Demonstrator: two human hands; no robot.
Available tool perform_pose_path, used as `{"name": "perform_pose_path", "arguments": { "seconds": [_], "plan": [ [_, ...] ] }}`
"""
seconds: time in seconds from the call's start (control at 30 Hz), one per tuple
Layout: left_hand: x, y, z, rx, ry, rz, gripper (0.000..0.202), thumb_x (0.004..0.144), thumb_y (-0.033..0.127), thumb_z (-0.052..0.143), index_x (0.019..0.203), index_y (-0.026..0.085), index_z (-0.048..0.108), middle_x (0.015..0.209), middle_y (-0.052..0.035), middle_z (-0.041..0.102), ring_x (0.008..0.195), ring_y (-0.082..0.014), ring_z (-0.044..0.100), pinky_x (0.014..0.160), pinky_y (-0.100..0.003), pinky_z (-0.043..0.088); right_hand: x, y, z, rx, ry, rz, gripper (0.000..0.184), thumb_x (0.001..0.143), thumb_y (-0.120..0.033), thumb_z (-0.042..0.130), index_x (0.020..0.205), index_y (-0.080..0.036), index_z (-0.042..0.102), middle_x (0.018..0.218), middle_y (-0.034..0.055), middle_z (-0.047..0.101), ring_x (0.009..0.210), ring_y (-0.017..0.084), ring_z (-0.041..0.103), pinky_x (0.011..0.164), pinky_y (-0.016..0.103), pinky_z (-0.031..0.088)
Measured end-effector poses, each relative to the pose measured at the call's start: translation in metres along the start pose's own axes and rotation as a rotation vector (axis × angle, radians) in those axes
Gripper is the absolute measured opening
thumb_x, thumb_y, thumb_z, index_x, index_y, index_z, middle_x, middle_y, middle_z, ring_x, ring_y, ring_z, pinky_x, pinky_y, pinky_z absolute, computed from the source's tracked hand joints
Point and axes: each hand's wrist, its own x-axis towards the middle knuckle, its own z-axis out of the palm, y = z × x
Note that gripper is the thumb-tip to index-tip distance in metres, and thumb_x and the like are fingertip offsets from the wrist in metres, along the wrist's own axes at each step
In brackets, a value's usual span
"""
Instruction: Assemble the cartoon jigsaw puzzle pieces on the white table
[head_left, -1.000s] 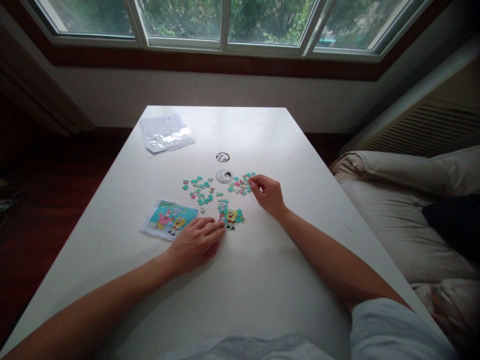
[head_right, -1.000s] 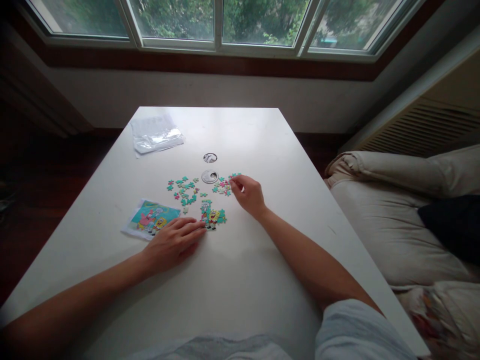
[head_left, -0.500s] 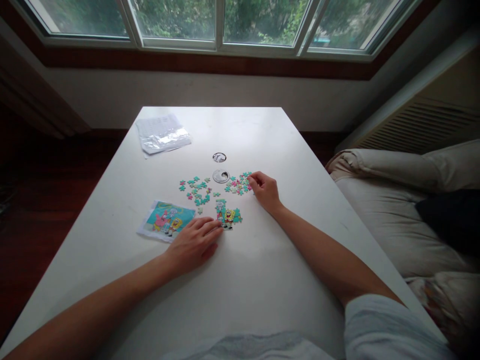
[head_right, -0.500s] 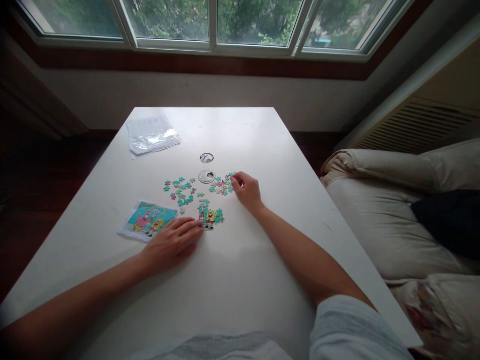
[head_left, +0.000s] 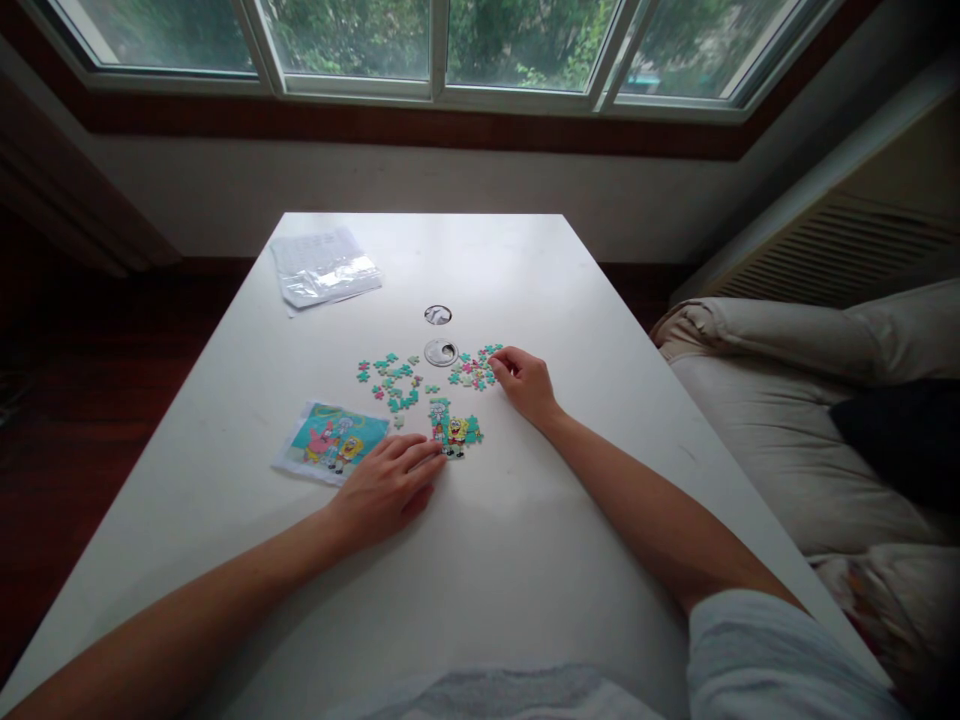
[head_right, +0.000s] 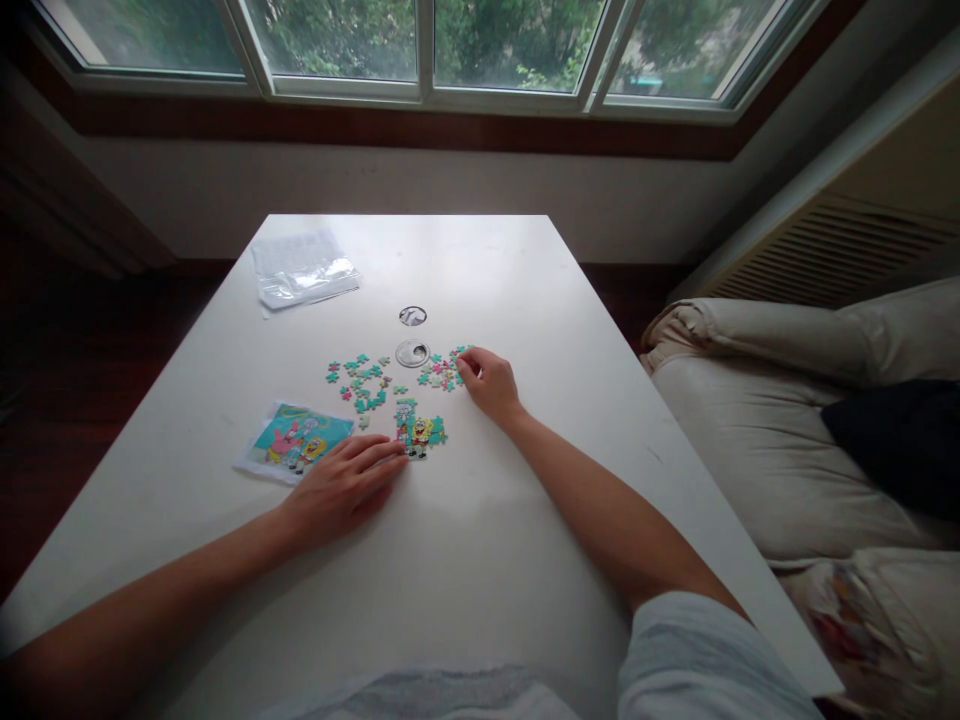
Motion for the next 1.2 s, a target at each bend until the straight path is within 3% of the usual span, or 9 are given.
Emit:
{"name": "perform_pose_path", "arguments": {
  "seconds": [1.0, 1.2],
  "plan": [
    [0.0000, -0.0002, 0.0020, -0.019, -0.001, 0.000, 0.038, 0.096, 0.020, 0.054, 0.135, 0.021, 0.057, 0.139, -0.0098, 0.060, 0.130, -0.0279, 0.051, 0.111, -0.049, 0.044, -0.0004, 0.0030, 0.0001, 0.000, -0.008, -0.015, 0.022, 0.092, -0.036, 0.058, 0.084, -0.019, 0.071, 0.072, -0.0001, 0.064, 0.065, 0.014, 0.052, 0.065, 0.028, 0.041],
    [-0.0017, 0.0018, 0.0032, -0.032, 0.007, 0.028, 0.037, 0.097, 0.020, 0.054, 0.134, 0.020, 0.058, 0.141, -0.0103, 0.059, 0.132, -0.0285, 0.050, 0.110, -0.048, 0.046, 0.0006, 0.0082, 0.0036, -0.066, -0.049, -0.088, 0.019, 0.095, -0.029, 0.054, 0.095, -0.021, 0.071, 0.087, 0.0038, 0.067, 0.078, 0.018, 0.058, 0.076, 0.032, 0.046]
  ]
}}
